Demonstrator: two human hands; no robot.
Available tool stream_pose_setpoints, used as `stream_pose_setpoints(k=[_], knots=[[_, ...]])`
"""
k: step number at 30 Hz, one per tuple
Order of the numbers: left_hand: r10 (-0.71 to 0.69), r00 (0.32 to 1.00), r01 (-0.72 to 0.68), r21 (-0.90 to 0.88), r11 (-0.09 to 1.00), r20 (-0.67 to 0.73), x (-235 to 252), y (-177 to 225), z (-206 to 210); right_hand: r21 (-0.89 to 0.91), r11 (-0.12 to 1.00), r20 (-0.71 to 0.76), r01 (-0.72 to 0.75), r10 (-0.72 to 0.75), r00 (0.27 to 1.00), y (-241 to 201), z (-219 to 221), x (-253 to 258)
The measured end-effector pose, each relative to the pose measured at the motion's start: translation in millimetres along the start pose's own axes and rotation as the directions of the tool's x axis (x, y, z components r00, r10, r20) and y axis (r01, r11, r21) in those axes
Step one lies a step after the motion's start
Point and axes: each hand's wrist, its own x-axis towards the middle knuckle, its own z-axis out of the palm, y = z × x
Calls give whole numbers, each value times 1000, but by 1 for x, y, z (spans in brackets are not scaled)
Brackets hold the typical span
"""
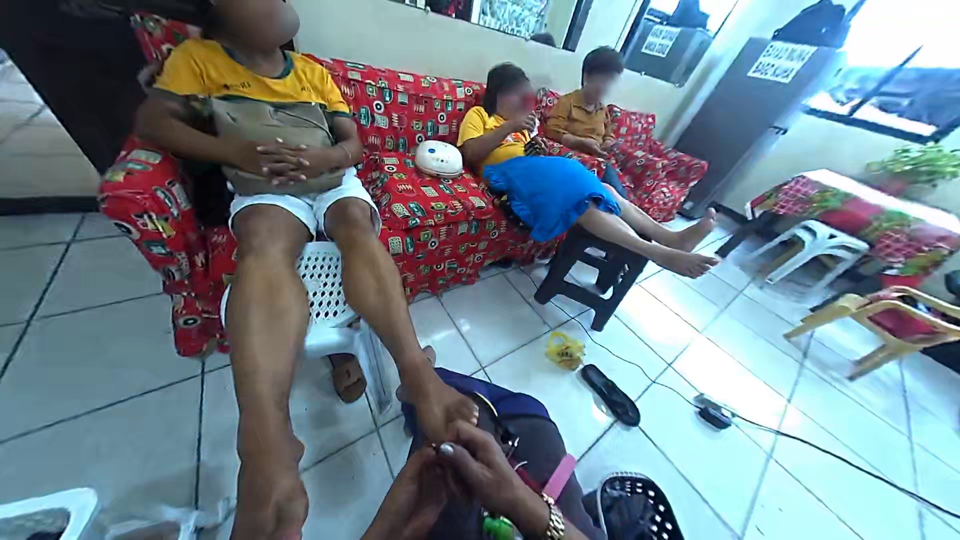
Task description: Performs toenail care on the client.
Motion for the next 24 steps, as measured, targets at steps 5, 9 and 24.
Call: stream_pose_setpoints(k=[5, 9, 24], knots=[[-13, 1000, 14, 28, 1000, -17, -1, -1, 7, 119, 990, 98, -75, 63, 993, 2, -5, -12], [-15, 999, 14, -42, 999, -33, 0, 0, 2, 274, 938, 205, -213, 160, 966, -1, -20, -24], [-41, 997, 46, 74, 996, -63, 2, 12, 1, 111, 895, -80, -433, 442, 893, -10, -31, -37]])
